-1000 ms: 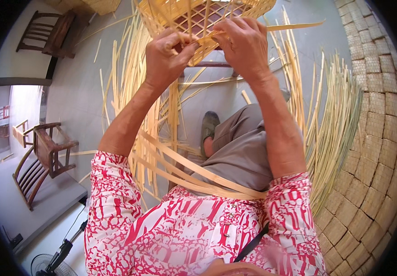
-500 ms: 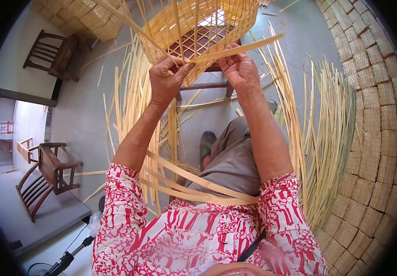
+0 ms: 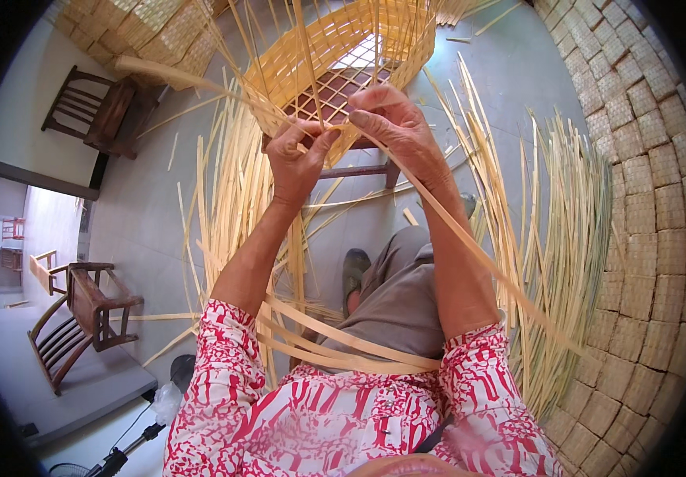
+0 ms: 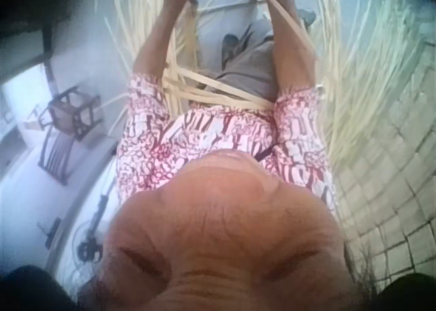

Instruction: The person weaves thin bamboo strips into a basket frame, interlacing them by hand to form a grid pattern. The basket is held on a small wooden stool while the person sits and works continuously.

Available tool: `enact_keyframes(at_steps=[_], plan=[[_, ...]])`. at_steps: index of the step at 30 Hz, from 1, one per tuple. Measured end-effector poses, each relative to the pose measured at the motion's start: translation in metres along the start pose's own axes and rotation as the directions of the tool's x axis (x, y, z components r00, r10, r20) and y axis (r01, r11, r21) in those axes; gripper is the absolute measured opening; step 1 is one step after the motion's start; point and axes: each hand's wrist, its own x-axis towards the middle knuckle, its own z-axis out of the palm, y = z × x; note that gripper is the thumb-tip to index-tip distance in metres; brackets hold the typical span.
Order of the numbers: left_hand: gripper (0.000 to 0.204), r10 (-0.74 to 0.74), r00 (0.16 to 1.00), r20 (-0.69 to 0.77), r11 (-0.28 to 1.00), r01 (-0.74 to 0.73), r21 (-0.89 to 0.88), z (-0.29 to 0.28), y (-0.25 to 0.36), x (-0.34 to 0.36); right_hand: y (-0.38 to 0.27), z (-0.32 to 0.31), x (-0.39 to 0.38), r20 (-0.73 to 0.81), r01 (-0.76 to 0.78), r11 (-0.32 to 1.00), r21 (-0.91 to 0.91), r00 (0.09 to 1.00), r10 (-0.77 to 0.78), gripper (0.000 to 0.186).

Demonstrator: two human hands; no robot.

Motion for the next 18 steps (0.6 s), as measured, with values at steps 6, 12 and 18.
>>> enact_keyframes(at_steps=[6, 12, 18], plan=[[0.014, -0.054, 0.998, -0.027, 0.998, 0.052, -0.045, 0.004, 0.003, 0.000, 0.013, 0.019, 0.007, -0.370, 0.058, 0.998, -0.022, 0.927, -0.063, 0.030], [0.015, -0.022, 0.999, -0.029, 1.000, 0.021, -0.019, 0.004, 0.002, 0.002, 0.025, 0.003, 0.030, -0.551, 0.072, 0.946, -0.317, 0.798, -0.245, 0.032], [0.015, -0.002, 0.999, -0.036, 1.000, 0.000, -0.029, 0.003, -0.001, 0.002, -0.005, -0.002, 0.019, -0.431, -0.068, 0.981, -0.181, 0.902, -0.017, 0.025]])
